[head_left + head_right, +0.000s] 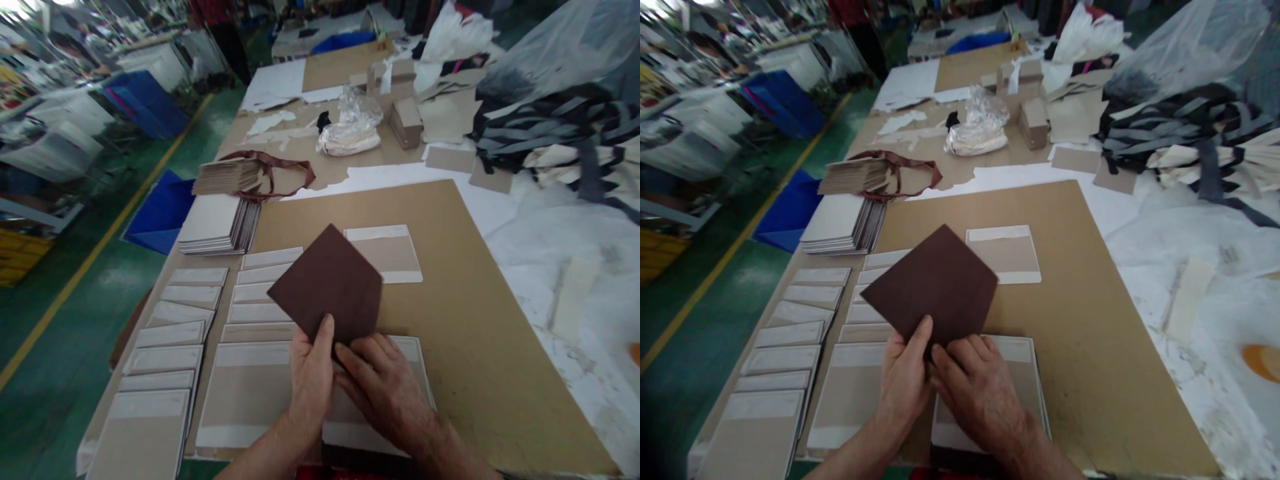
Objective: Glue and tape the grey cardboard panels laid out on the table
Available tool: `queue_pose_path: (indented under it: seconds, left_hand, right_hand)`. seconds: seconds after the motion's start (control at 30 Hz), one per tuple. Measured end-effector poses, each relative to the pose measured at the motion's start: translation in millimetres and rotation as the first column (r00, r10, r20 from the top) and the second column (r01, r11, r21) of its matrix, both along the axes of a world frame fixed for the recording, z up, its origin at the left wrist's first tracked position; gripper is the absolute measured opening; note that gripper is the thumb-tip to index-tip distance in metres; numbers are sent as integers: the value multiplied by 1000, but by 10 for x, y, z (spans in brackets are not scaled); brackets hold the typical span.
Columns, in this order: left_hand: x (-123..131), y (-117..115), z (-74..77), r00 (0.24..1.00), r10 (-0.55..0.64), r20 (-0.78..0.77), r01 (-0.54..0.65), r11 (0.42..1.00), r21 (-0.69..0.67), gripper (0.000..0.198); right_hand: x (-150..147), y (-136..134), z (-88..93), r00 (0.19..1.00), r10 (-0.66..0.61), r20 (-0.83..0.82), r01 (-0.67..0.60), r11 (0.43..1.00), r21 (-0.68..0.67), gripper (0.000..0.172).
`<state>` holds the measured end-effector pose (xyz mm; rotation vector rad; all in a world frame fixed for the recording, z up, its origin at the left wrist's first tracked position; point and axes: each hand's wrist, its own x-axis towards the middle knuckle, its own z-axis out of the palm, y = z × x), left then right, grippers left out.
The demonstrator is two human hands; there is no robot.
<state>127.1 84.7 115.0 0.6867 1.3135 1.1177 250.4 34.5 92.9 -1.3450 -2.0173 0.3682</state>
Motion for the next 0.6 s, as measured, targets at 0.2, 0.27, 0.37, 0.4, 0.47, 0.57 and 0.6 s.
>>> queue_pose_path:
  seconds: [0.2, 0.27, 0.37, 0.4, 0.47, 0.57, 0.6]
  left_hand:
    - [-584, -133, -226, 947, -242, 211, 282, 941, -185, 48]
    - [-700, -237, -385, 878, -419, 231, 467, 858, -216, 44]
    - [-750, -408, -701, 823, -561, 94, 565, 788, -243, 40]
    - [-751, -461, -810, 813, -581, -20, 559, 791, -250, 36]
    - [-749, -553, -1004, 765, -572, -296, 510, 819, -264, 24]
    - [-747, -644, -1189, 651, -512, -560, 439, 856, -273, 13]
    - [-746, -661, -1224, 628, -497, -599, 430, 863, -264, 14]
  right_hand:
    - [400, -496, -379, 773, -604, -193, 485, 759, -433, 64]
    - [528, -657, -599, 647, -718, -257, 446, 629, -637, 62]
    - [578, -860, -891, 457, -821, -342, 287, 499, -818, 61]
    - [574, -915, -965, 399, -860, -319, 299, 451, -841, 61]
    - [560, -996, -1076, 354, -910, -215, 387, 352, -852, 61]
    - [556, -1022, -1185, 412, -907, -83, 507, 304, -807, 57]
    - [560, -1005, -1215, 432, -899, -68, 531, 314, -787, 56]
